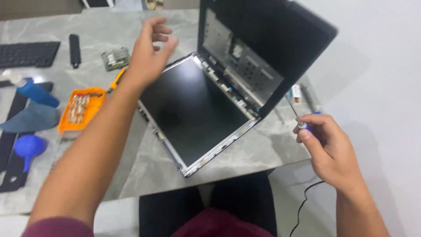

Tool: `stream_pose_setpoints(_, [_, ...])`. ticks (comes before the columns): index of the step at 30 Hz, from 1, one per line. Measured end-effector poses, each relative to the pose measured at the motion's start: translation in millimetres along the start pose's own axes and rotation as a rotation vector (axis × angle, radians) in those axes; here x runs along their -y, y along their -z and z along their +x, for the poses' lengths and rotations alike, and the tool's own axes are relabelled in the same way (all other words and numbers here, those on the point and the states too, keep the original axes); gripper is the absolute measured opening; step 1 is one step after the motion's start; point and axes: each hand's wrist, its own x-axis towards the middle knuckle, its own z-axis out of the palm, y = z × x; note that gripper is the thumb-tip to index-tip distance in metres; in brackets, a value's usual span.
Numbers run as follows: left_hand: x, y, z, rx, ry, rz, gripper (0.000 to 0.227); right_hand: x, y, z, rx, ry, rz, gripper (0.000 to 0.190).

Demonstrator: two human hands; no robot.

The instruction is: The person uses a screwdriver to tighten screws along the bezel of a laptop screen. They systematically work around the edges of the display, securing the frame in place while the laptop remains open on the table.

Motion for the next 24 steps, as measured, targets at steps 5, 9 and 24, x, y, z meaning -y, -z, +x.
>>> stream_pose_setpoints(5, [72.1, -39.7, 67.5, 0.119, 0.273, -0.025, 0.043, -13.3, 15.0, 9.7, -0.151, -0.053, 0.156, 0.029])
stream_pose_setpoints(9, [85.4, -64.3, 75.8, 0.425, 0.459, 0.392, 0.043, 10.1, 26.3, 30.4, -0.207, -0.092, 0.100, 0.024])
stream_pose_setpoints(24, [51.9, -38.4, 25.5, 0.716, 0.473, 0.943, 0.066, 41.5, 21.0, 108.9, -0.404, 0.203, -0.074, 0.025])
